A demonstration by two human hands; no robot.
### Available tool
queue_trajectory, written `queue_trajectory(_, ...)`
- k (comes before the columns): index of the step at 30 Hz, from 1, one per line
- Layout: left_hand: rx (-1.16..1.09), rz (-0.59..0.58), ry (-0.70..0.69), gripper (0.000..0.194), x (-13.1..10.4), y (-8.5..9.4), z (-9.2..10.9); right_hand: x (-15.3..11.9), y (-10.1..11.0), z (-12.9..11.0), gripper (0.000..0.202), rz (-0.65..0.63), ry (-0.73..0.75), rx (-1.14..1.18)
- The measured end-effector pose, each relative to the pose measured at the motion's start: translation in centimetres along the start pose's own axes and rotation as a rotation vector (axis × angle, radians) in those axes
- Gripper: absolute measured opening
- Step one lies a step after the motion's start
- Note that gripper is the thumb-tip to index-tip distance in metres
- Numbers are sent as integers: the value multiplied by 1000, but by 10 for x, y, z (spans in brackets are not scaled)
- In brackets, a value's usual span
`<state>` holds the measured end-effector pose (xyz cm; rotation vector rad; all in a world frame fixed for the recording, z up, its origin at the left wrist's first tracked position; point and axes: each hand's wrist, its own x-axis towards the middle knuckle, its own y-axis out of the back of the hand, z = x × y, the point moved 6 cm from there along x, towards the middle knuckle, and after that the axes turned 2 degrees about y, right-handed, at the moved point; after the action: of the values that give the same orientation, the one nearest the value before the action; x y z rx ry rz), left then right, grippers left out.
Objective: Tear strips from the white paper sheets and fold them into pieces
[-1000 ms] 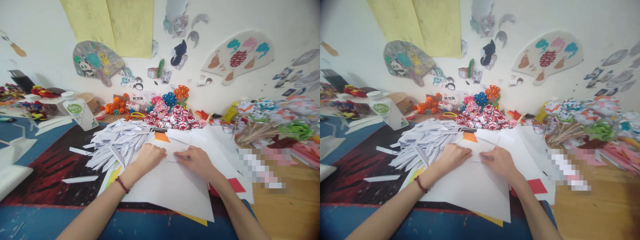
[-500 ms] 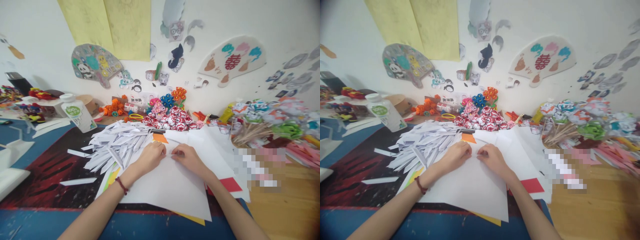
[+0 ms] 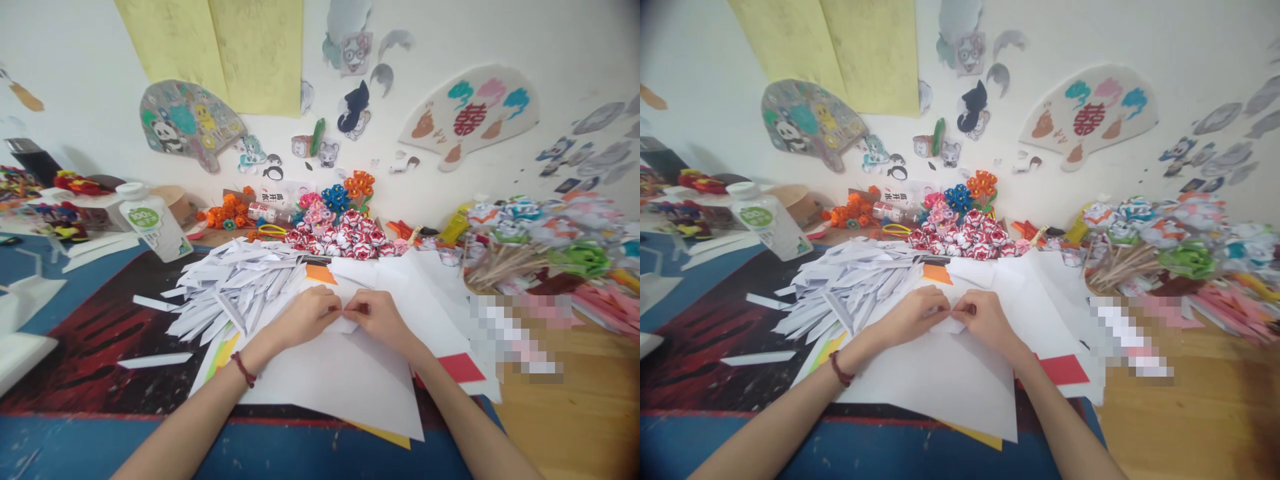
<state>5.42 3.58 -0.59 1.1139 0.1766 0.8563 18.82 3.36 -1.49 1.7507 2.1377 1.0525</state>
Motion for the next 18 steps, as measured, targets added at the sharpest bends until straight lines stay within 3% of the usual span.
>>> queue_trajectory(11,-131,4,95,18,2,21,-13,-1,16,10,8,52,-59,8)
queue_trajectory(18,-135,21,126,18,2,22,-15,0,16,14,7,23,-44,-13)
